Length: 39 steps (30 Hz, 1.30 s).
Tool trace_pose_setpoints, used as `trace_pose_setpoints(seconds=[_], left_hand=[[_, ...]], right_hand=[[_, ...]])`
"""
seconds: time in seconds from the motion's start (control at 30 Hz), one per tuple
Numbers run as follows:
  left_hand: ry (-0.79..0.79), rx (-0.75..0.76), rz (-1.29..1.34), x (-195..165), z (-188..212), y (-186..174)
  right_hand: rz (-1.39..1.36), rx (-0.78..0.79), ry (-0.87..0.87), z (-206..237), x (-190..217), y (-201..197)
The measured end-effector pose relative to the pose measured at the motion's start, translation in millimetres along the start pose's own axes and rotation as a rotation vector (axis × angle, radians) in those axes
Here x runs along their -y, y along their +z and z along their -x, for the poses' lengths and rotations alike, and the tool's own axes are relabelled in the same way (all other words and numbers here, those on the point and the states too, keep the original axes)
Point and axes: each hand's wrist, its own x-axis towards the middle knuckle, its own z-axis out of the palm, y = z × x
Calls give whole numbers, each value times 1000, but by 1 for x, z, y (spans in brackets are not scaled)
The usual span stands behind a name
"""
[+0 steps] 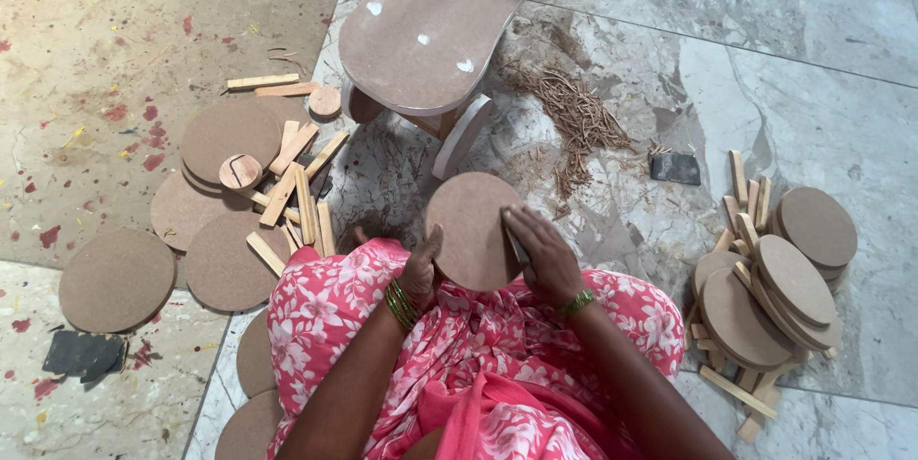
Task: The person sits on the floor and sands round wooden discs and small wooden toy parts with a sanding block, rubbing the surfaces and edges of each piece, then sets the sanded pieces onto stacks of finished discs beside them.
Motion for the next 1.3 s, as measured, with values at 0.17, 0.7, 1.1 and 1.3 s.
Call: trace_pose_setpoints(seconds=[0.17, 0.7, 1.1, 1.3], left_hand=[[-63, 108, -77, 4, 6, -4], [-65, 120, -134, 5, 5, -5], [244, 4, 68, -16, 13, 17], [456, -130, -280, -14, 9, 15]], right_hand=[[-33, -85, -90, -36, 27, 8], [-7, -43, 7, -23, 10, -5], [74, 55, -343, 22, 57, -23], [-676, -378, 205, 51, -3, -67]])
